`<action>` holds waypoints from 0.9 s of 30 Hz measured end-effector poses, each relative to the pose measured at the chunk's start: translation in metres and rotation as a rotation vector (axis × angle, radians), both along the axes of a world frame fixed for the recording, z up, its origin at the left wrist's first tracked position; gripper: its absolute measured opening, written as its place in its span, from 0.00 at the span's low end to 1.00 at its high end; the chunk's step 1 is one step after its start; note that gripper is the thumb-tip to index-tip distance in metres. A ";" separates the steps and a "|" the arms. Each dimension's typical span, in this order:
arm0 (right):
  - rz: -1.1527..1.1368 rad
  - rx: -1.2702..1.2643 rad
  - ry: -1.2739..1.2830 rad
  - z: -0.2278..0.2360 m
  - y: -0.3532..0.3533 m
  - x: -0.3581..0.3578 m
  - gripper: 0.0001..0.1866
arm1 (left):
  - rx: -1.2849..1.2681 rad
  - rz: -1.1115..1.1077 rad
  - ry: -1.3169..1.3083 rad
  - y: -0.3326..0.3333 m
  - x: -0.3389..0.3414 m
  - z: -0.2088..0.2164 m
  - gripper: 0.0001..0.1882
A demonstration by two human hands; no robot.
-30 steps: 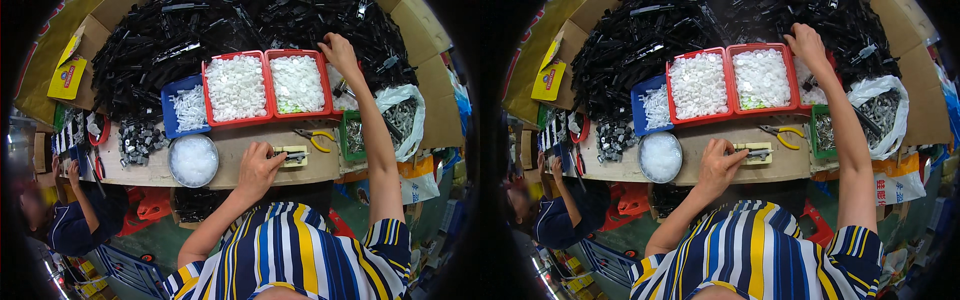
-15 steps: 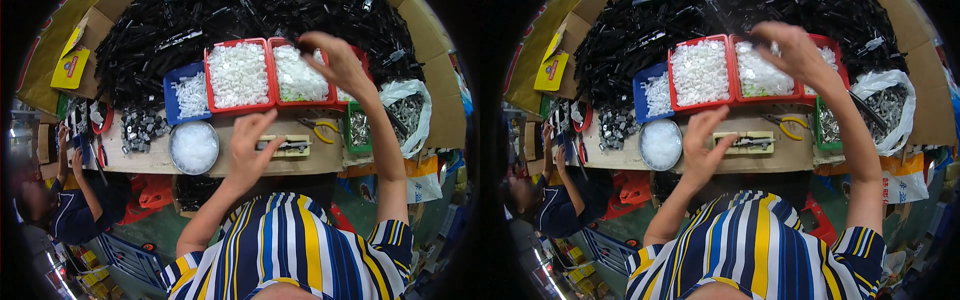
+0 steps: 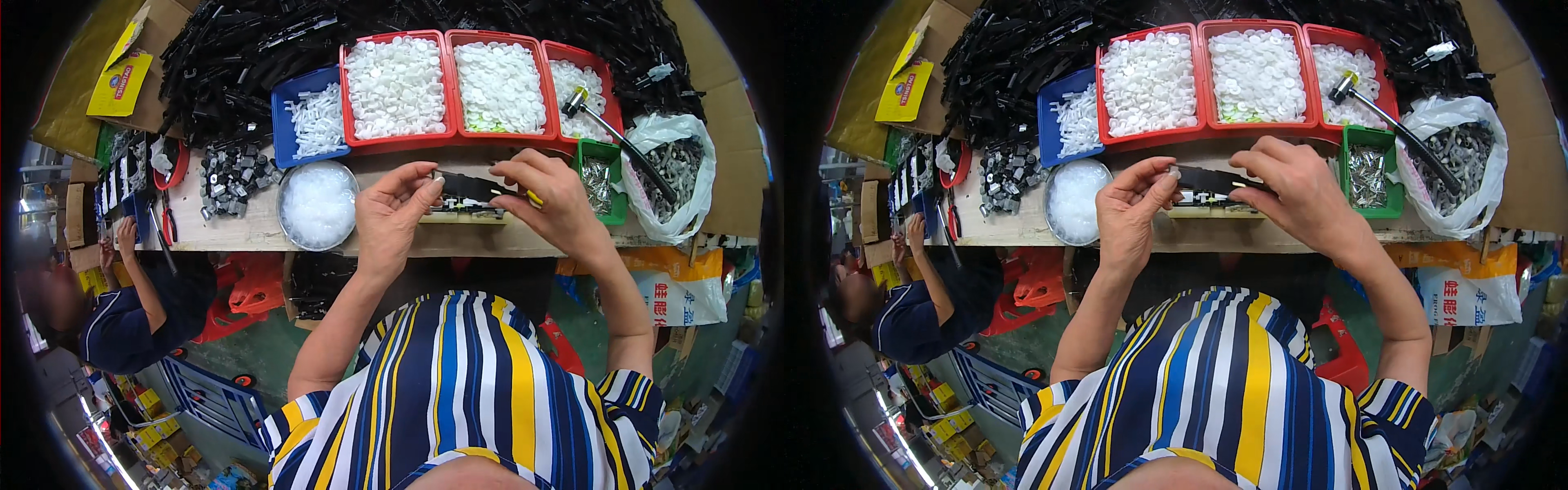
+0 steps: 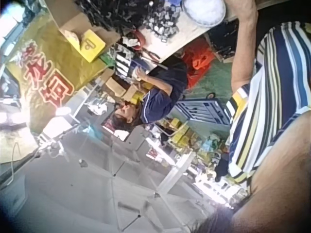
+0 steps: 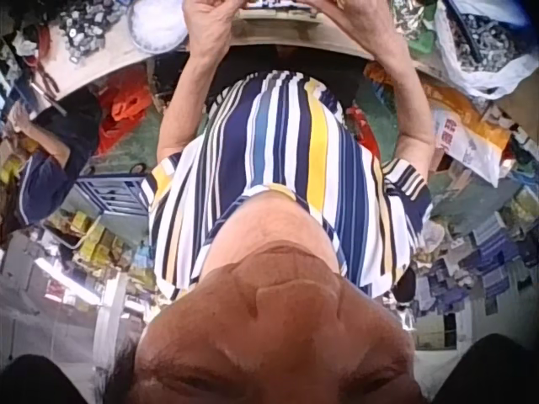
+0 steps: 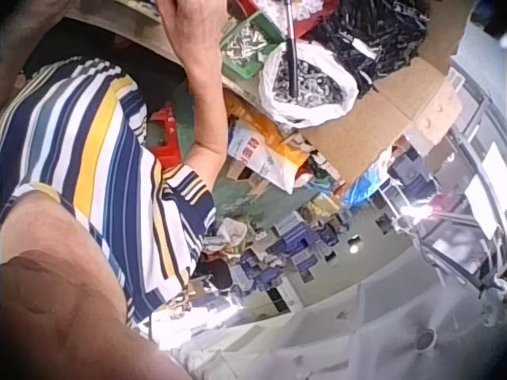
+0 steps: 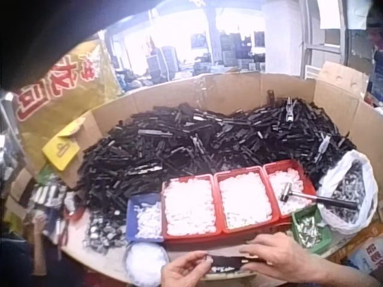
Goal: The person assembles small lock mechanisms at a workbench. They pick up a black lock body, insert a white plastic component and a metal pin, and use a hammer to secure the parts. The person then uses pliers to adjust the assembly and places the finished unit into a metal bowl. This process is repeated with multiple lock units.
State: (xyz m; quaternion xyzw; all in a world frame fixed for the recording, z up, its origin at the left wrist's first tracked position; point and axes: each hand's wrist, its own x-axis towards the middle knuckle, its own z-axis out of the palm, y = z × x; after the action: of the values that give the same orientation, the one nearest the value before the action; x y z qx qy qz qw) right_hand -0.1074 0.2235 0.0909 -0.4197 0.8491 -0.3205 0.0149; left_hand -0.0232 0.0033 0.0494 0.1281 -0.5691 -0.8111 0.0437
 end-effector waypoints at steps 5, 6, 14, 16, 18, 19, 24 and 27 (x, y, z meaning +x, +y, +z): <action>-0.001 0.026 0.087 -0.003 0.001 0.010 0.19 | 0.139 -0.010 -0.028 -0.001 0.009 -0.013 0.14; 0.000 0.042 0.086 -0.002 0.000 0.012 0.20 | 0.152 -0.009 -0.040 -0.001 0.010 -0.013 0.14; -0.080 -0.042 -0.076 -0.019 -0.001 0.013 0.18 | -0.093 0.040 0.039 -0.009 0.016 -0.016 0.19; -0.087 -0.049 -0.100 -0.029 -0.002 0.016 0.18 | -0.236 0.057 0.053 -0.019 0.019 -0.019 0.21; -0.072 -0.052 -0.114 -0.038 -0.004 0.021 0.18 | -0.345 0.076 0.072 -0.026 0.023 -0.018 0.21; -0.079 -0.062 -0.121 -0.042 -0.005 0.022 0.18 | -0.353 0.084 0.068 -0.029 0.024 -0.019 0.20; -0.092 -0.093 -0.152 -0.054 -0.009 0.021 0.17 | -0.359 0.109 0.069 -0.032 0.029 -0.021 0.18; -0.067 -0.096 -0.109 -0.058 -0.012 0.020 0.16 | -0.388 0.111 0.067 -0.029 0.029 -0.021 0.18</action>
State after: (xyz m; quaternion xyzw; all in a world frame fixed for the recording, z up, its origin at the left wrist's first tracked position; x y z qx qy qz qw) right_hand -0.0876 0.2111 0.0331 -0.3732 0.8443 -0.3834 0.0302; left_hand 0.0055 -0.0256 0.0289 0.1214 -0.7050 -0.6863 0.1312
